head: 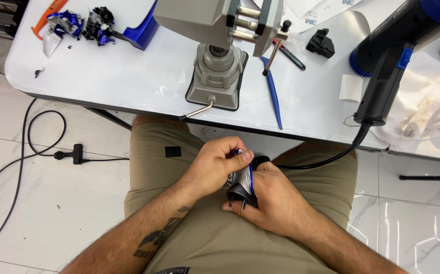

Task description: The person wraps a small black object with blue metallic foil, repeatedly folding and smoothing the edges by hand. The person uses a blue plastic pry tool to tuck and crease the foil around the object's contours. The wrapped object is held and adjusted throughout the process.

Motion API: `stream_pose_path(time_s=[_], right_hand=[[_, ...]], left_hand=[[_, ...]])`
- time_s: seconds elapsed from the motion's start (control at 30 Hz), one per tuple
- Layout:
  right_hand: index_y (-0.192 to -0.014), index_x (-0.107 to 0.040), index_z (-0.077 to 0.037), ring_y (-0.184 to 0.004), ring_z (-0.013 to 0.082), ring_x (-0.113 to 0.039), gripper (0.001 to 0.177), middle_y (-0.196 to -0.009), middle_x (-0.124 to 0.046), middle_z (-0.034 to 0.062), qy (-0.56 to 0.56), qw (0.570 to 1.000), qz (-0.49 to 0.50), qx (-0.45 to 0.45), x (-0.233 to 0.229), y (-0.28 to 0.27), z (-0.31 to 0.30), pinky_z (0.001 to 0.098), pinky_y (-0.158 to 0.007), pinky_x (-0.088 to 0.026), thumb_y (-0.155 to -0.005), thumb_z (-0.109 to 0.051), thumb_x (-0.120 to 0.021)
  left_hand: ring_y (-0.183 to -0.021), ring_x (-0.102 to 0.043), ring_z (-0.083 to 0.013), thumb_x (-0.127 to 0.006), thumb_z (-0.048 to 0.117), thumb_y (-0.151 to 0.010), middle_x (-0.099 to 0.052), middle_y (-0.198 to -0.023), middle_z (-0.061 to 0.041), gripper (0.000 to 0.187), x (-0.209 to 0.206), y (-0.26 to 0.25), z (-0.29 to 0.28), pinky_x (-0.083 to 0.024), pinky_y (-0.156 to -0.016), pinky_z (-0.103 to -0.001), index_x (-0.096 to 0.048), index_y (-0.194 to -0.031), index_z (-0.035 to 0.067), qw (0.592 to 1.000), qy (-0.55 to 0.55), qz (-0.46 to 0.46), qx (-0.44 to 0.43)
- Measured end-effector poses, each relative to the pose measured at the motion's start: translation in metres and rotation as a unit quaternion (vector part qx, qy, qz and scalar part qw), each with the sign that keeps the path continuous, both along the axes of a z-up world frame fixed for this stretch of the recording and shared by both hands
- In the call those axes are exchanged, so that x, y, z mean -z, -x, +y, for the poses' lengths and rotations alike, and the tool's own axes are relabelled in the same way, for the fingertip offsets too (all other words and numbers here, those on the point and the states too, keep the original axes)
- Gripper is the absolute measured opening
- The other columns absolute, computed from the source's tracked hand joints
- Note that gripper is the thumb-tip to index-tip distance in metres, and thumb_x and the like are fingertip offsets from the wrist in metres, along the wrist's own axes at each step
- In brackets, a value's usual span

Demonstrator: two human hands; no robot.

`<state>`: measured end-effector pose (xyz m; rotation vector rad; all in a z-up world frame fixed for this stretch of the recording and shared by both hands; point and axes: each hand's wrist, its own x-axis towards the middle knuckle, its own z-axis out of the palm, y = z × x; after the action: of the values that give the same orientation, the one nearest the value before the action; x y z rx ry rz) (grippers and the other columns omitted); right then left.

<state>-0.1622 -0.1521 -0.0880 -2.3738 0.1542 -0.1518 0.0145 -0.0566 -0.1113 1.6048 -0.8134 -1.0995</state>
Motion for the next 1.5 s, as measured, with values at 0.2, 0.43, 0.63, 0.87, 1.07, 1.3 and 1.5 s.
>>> stream_pose_path(time_s=[0.2, 0.43, 0.63, 0.87, 1.07, 1.3, 1.5], right_hand=[[-0.097, -0.072, -0.021, -0.076, 0.0190, -0.068, 0.034, -0.084, -0.070, -0.0089, -0.075, 0.995, -0.058, -0.044, -0.023, 0.002, -0.002, 0.0359, -0.084, -0.051, -0.094, -0.051, -0.088], [-0.117, -0.070, -0.016, -0.082, 0.0132, -0.065, 0.055, -0.095, -0.072, -0.0034, -0.201, 0.975, 0.088, 0.031, -0.024, 0.005, -0.010, 0.0332, -0.072, -0.054, -0.085, -0.055, -0.093], [-0.160, -0.055, 0.000, -0.142, 0.0203, -0.061, 0.081, -0.156, -0.065, 0.0112, -0.386, 0.916, 0.039, -0.101, -0.027, 0.001, -0.017, 0.0395, -0.123, -0.049, -0.107, -0.061, -0.066], [-0.067, -0.049, -0.016, -0.063, 0.0117, -0.038, 0.054, -0.065, -0.045, -0.0065, -0.230, 0.951, 0.157, 0.132, -0.026, -0.007, -0.003, 0.0375, -0.057, -0.036, -0.117, -0.034, -0.059], [-0.062, -0.047, -0.013, -0.054, 0.0157, -0.035, 0.059, -0.053, -0.044, -0.0024, -0.116, 0.971, 0.167, 0.129, -0.035, -0.014, -0.006, 0.0404, -0.053, -0.035, -0.116, -0.031, -0.062], [-0.066, -0.046, -0.012, -0.054, 0.0174, -0.040, 0.055, -0.056, -0.044, -0.0018, -0.061, 0.973, 0.049, 0.219, -0.020, 0.002, -0.001, 0.0411, -0.053, -0.033, -0.115, -0.031, -0.062], [-0.072, -0.074, -0.018, -0.055, 0.0145, -0.056, 0.050, -0.061, -0.069, -0.0035, 0.002, 0.882, 0.088, 0.463, -0.003, 0.036, -0.026, 0.0367, -0.058, -0.046, -0.117, -0.036, -0.061]], left_hand=[[-0.113, -0.071, -0.0242, -0.095, 0.024, -0.083, -0.066, -0.137, -0.017, 0.128, -0.006, -0.073, 0.020, -0.061, -0.097, -0.036, -0.013, -0.181, 0.015, 0.913, 0.140, 0.240, 0.300], [-0.081, -0.064, -0.0124, -0.091, 0.036, -0.092, -0.069, -0.088, 0.004, 0.023, -0.047, -0.034, 0.059, -0.050, -0.078, -0.030, -0.075, -0.099, 0.021, 0.958, 0.209, -0.188, 0.060], [-0.096, -0.073, -0.0284, -0.067, 0.024, -0.112, -0.077, -0.117, -0.006, 0.019, -0.071, -0.017, 0.065, -0.050, -0.077, -0.044, -0.076, -0.123, 0.012, 0.855, 0.231, -0.444, 0.137], [-0.075, -0.066, -0.0320, -0.072, 0.042, -0.100, -0.070, -0.087, -0.005, 0.029, -0.064, 0.002, 0.059, -0.045, -0.068, -0.050, -0.073, -0.096, 0.013, 0.781, 0.140, -0.578, 0.191], [-0.070, -0.074, -0.0273, -0.063, 0.042, -0.101, -0.079, -0.086, -0.003, 0.033, -0.051, 0.017, 0.048, -0.051, -0.061, -0.047, -0.079, -0.108, 0.014, 0.713, 0.010, -0.647, 0.270], [-0.057, -0.054, -0.0262, -0.068, 0.037, -0.104, -0.057, -0.069, 0.000, 0.034, -0.049, 0.001, 0.065, -0.040, -0.059, -0.045, -0.055, -0.077, 0.021, 0.704, 0.166, -0.669, 0.172], [-0.061, -0.032, -0.0263, -0.063, 0.021, -0.104, -0.034, -0.071, -0.005, 0.041, -0.073, -0.021, 0.094, -0.027, -0.063, -0.048, -0.037, -0.074, 0.012, 0.805, 0.240, -0.537, 0.085]])
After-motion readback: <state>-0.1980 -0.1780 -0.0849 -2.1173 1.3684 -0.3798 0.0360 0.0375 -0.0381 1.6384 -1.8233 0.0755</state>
